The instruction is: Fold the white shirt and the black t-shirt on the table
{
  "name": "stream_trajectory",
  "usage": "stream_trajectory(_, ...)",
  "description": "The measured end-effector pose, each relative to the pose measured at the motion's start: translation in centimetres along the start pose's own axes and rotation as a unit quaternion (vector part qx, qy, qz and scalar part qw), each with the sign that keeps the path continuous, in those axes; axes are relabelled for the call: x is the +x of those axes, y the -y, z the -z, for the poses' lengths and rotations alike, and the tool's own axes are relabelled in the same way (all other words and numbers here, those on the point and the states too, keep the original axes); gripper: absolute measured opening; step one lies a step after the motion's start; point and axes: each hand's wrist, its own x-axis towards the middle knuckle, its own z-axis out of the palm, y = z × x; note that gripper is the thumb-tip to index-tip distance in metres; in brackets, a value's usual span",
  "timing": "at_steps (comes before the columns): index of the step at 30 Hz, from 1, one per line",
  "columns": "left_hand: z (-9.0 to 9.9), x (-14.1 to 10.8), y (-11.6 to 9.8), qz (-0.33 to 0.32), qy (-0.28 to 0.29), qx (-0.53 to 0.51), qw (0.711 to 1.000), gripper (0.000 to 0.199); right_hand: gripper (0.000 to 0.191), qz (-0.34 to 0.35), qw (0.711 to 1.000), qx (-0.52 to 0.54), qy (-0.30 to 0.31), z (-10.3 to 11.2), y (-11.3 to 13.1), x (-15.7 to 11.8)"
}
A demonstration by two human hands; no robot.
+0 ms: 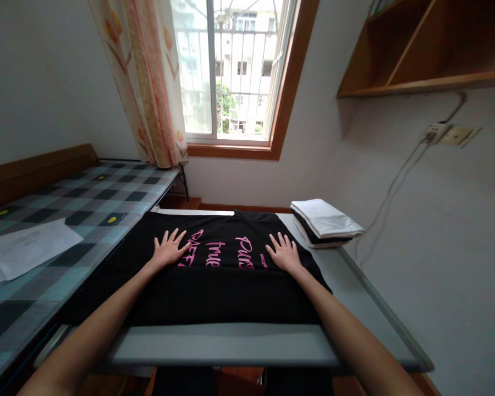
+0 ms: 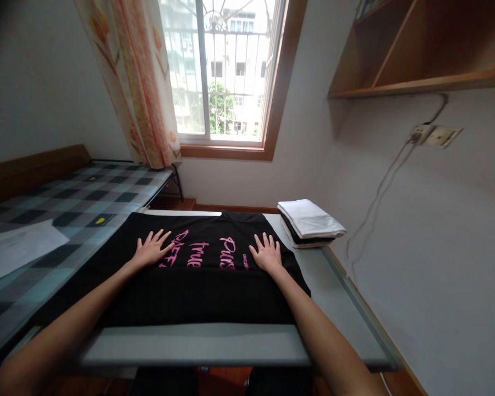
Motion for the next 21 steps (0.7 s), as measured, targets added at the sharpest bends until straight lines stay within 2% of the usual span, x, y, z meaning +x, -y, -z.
stream_trajectory(3, 0.7, 0.6, -1.5, 0.004, -0.008, -0.008, 1.0, 0.079, 0.065, 0.002, 1.0, 0.003, -0.003, -0.2, 0.0, 0.2)
stream_trajectory(5, 0.7, 1.3, -3.1, -0.015, -0.03, -0.011, 0.999, 0.075, 0.065, 0.004, 1.0, 0.006, -0.004, -0.2, 0.0, 0.2)
stream_trajectory(9, 0.0, 2.7, -6.4, -0.076, -0.055, -0.025, 0.995, 0.063, 0.065, 0.006, 1.0, 0.011, -0.001, 0.6, 0.0, 0.5)
stream_trajectory(11, -0.6, 3.2, -7.5, -0.094, -0.064, -0.036, 0.993, 0.06, 0.064, 0.016, 1.0, 0.015, -0.011, 1.4, -0.1, 0.8)
stream_trajectory(15, -1.3, 3.5, -7.7, -0.103, -0.075, -0.053, 0.99, 0.059, 0.053, 0.029, 0.999, 0.028, -0.024, 3.3, -0.5, 2.7)
stream_trajectory(21, -1.6, 3.4, -7.2, -0.102, -0.082, -0.055, 0.99, 0.057, 0.048, -0.005, 0.998, 0.036, -0.053, 4.8, -1.6, 8.7)
